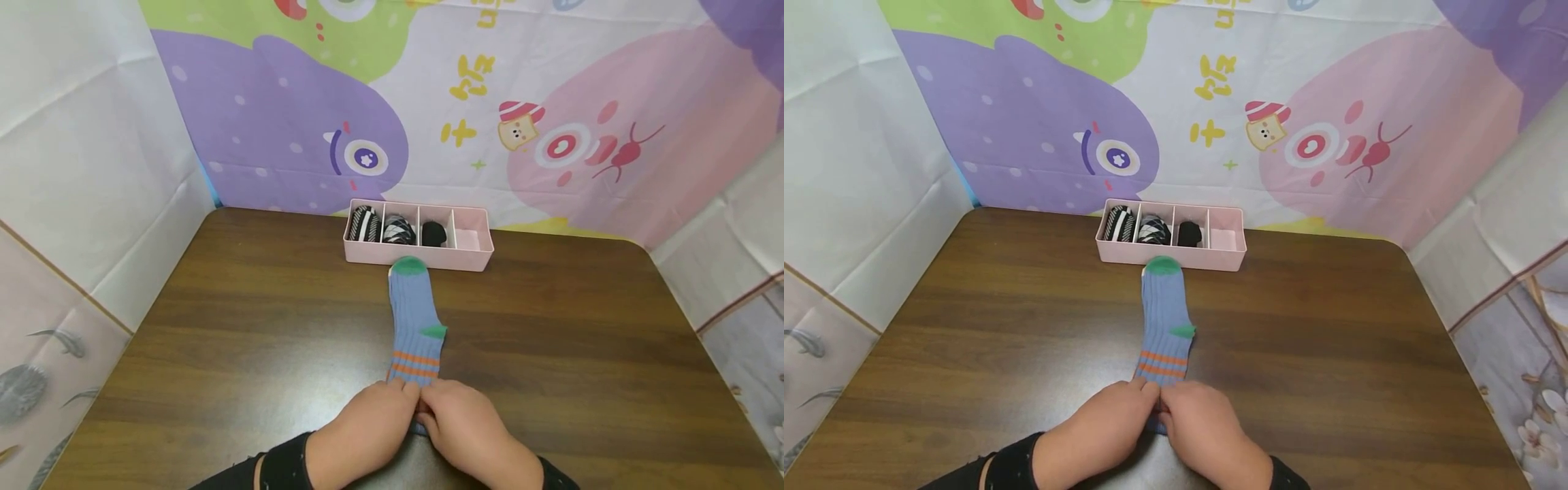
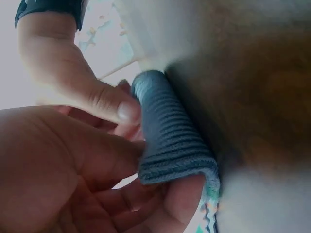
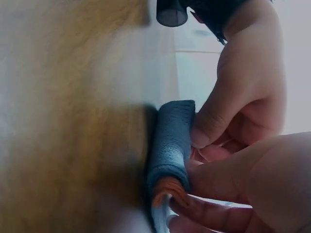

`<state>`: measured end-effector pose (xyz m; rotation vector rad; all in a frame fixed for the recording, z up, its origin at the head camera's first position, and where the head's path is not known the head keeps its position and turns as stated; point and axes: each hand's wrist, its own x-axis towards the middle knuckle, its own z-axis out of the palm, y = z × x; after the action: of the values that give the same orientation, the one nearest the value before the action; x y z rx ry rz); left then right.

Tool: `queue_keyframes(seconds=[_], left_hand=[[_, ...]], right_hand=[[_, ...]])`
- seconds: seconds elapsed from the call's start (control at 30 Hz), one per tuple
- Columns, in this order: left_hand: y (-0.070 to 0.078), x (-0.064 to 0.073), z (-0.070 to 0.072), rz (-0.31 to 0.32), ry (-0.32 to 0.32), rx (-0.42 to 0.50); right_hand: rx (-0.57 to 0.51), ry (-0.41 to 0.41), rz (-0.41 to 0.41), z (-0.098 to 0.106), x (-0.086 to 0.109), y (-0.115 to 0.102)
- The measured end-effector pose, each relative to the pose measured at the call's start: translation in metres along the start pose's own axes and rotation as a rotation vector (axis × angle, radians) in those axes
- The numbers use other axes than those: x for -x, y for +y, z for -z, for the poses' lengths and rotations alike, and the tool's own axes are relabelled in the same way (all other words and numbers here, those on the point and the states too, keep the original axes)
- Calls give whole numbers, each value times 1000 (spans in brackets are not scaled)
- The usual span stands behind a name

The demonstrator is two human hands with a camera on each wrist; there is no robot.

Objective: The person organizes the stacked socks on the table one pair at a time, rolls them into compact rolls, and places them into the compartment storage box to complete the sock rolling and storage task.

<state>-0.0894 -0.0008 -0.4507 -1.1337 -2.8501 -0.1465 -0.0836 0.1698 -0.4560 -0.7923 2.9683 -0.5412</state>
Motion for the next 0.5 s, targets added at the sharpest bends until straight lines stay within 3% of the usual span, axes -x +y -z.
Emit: queue_keyframes(seconds=[0.27,0.5], left_hand=[[0,1,0,-13,-8,-7],[-1,0,3,-29,-15,-1]], right_hand=[[54,17,13,-5,-2,0],[42,-44,21,-3,-3,1]])
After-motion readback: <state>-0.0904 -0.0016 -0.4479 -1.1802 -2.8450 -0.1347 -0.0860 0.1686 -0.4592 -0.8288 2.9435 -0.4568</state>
